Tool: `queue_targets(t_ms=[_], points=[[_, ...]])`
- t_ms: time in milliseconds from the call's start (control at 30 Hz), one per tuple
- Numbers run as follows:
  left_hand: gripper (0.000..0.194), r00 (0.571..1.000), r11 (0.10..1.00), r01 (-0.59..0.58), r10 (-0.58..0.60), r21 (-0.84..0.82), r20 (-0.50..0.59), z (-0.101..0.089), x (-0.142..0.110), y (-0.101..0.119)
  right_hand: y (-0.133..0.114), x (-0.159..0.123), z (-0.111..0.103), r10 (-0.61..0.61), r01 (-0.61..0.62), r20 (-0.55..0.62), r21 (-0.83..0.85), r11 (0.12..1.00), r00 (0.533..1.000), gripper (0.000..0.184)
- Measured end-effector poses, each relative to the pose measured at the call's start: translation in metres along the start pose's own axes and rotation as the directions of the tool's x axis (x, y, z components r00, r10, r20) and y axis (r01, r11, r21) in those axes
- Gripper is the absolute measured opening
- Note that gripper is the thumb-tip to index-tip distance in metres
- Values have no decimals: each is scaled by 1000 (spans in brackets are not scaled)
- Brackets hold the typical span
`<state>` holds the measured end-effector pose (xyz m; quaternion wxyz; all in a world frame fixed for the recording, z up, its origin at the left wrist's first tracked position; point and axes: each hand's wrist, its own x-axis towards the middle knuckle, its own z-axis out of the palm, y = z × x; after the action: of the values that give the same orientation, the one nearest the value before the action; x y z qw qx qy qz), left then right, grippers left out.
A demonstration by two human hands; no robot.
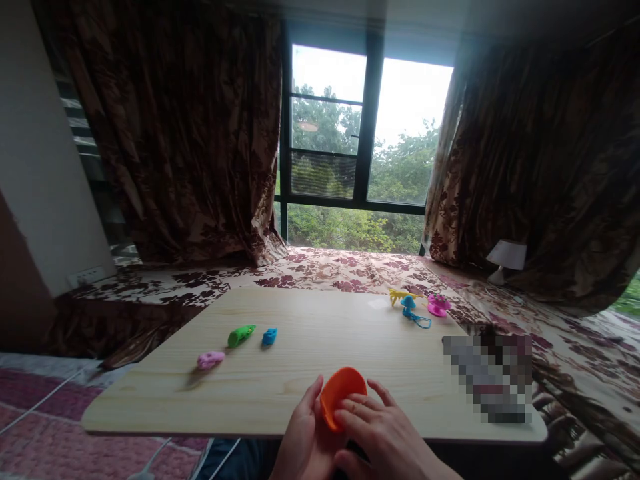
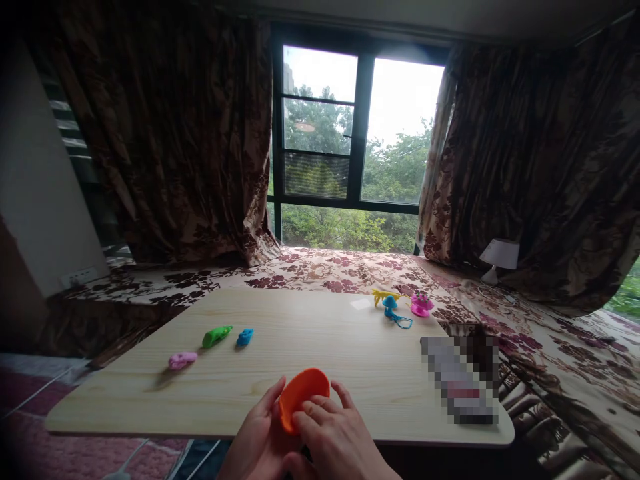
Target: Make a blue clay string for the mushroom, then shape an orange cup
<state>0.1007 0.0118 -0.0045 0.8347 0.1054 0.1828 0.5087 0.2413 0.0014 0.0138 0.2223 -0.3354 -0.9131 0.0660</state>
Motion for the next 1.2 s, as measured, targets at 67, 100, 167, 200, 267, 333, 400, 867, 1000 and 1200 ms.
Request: queue_targets(t_ms=[67, 100, 167, 200, 267, 333, 400, 867, 1000, 1200], points=[[23, 1000, 999, -24, 25, -29, 8, 1, 1, 1, -4, 0, -16, 26, -26, 59, -5, 1000, 998, 31], [21, 999, 999, -30, 31, -45, 11, 1, 1, 1, -5, 0, -23, 39, -38, 79, -16, 999, 996, 30], [19, 999, 997, -32, 33, -63, 18, 1, 1, 0, -7, 1, -29, 39, -35, 94, -45, 998, 995, 27], [20, 999, 998, -25, 27, -62, 30, 1, 1, -1, -7, 1, -28, 29, -24, 85, -58, 998, 996, 24], [24, 997, 999, -7, 10, -43, 71, 1, 1, -3, -5, 1, -23, -5, 9, 47, -86, 996, 999, 21], [27, 993, 1000, 5, -2, -29, 121, 1, -1, -3, -3, 1, -14, -54, 52, -11, -108, 993, 998, 20], [33, 985, 999, 49, -45, -15, 165, 2, -3, -2, -2, 0, -6, -105, 96, -77, -116, 989, 991, 19], [36, 989, 1000, 29, -30, 4, 142, 3, -5, 7, 5, 8, -17, -69, 69, -60, 2, 998, 996, 20], [41, 983, 986, -133, 144, 105, -111, -10, -1, 14, 24, 14, -17, 79, -84, -57, -91, 992, 995, 20], [35, 942, 969, -230, 244, 86, -229, -27, -1, 23, 31, 16, -21, 99, -97, 28, -66, 993, 995, 27]])
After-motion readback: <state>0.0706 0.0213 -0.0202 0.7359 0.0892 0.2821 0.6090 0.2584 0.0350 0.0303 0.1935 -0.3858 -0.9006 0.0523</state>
